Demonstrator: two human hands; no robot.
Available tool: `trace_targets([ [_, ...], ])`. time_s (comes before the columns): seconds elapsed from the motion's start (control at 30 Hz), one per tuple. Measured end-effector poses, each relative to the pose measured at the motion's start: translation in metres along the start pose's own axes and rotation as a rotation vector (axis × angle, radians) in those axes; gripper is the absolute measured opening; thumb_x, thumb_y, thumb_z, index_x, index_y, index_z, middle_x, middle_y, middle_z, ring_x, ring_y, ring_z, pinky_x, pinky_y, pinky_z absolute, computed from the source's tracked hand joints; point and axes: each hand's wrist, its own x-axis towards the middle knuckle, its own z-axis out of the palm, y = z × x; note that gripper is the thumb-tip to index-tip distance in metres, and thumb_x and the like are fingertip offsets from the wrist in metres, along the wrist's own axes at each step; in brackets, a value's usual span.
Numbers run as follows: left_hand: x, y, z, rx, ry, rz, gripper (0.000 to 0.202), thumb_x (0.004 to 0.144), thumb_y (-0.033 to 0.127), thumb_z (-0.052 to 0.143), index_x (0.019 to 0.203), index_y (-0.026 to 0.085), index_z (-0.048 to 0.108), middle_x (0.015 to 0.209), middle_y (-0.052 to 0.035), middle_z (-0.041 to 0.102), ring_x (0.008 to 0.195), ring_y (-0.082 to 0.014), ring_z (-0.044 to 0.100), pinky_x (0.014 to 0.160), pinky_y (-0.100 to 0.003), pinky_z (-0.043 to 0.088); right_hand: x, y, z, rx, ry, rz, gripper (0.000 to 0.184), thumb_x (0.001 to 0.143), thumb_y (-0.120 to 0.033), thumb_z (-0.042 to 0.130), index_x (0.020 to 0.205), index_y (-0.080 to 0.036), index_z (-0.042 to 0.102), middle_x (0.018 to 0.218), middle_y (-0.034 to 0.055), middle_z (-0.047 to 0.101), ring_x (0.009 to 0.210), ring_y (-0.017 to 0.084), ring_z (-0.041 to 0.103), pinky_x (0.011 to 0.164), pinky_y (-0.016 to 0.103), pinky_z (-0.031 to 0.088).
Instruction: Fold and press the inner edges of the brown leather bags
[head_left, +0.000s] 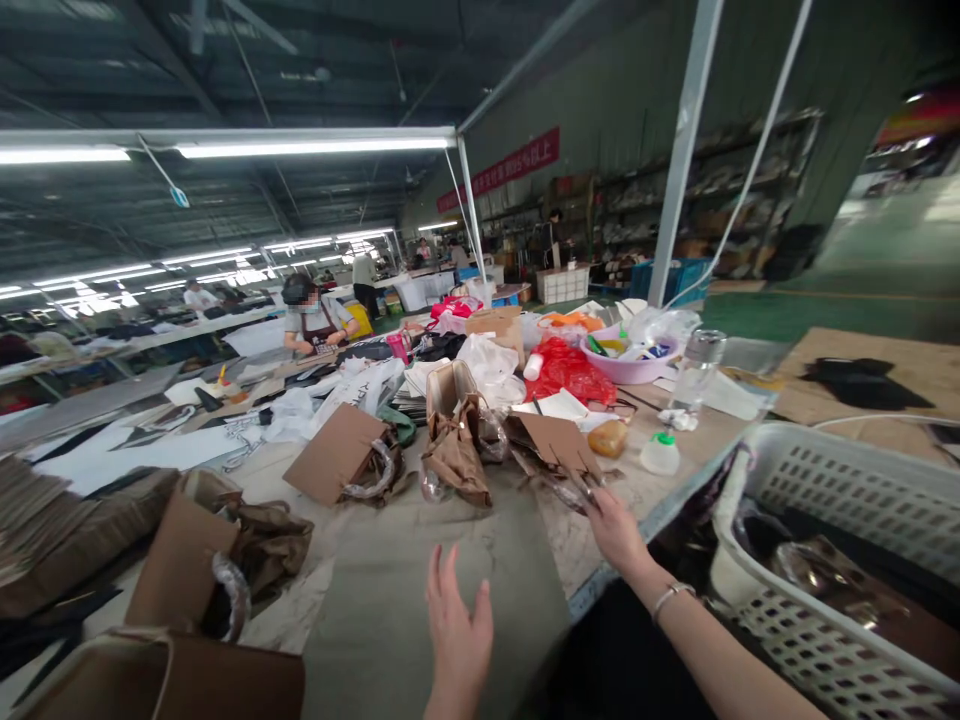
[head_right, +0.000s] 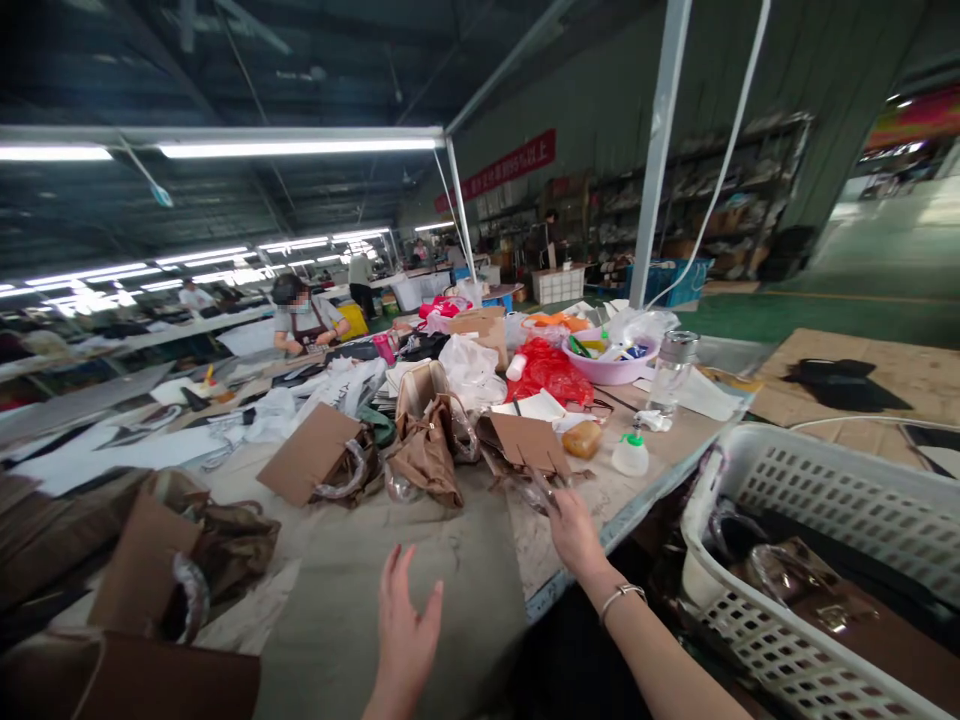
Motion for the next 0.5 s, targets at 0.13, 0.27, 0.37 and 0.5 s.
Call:
trace_targets([
  [0.13,-0.011,0.004,0.001,-0.052,-0.064,-0.010,0.046,0.084,0.030,0.046,0.126,0.012,0.044,0.138,-0.0191,0.038,0.130,-0.0299,0.035,0.105,-0.052,0.033,-0.015,0.001,-0.030,0.050,0.131,0.012,0.023,0.088,-0.033,0.039,0.077,-0.018,0.054,0.075,0.0065,0.055,0.073,0.020,0.053,0.068,0.033,0.046],
  [0.27,-0.026,0.018,0.012,-0.162,-0.191,0.002,0.048,0.084,0.031,0.046,0.127,0.010,0.044,0.135,-0.0187,0.044,0.128,-0.0271,0.039,0.106,-0.047,0.034,-0.034,-0.008,-0.053,0.220,0.233,0.109,0.023,0.085,-0.039,0.048,0.083,-0.018,0.059,0.076,0.0042,0.057,0.074,0.019,0.053,0.072,0.033,0.045],
  [0.37,-0.036,0.033,0.018,-0.232,-0.241,0.011,0.045,0.084,0.027,0.045,0.127,0.012,0.046,0.135,-0.0165,0.045,0.129,-0.0247,0.039,0.108,-0.044,0.033,-0.044,-0.021,-0.063,0.442,0.236,0.309,0.029,0.080,-0.045,0.056,0.089,-0.018,0.062,0.082,0.0039,0.062,0.080,0.020,0.056,0.077,0.033,0.046],
  [0.5,-0.044,0.047,0.017,-0.262,-0.388,0.072,0.048,0.081,0.025,0.048,0.128,0.013,0.047,0.136,-0.0159,0.045,0.129,-0.0252,0.039,0.107,-0.044,0.034,-0.051,-0.045,-0.072,0.945,0.181,0.500,0.039,0.074,-0.048,0.065,0.102,-0.021,0.062,0.094,0.0033,0.067,0.088,0.021,0.060,0.077,0.032,0.049],
])
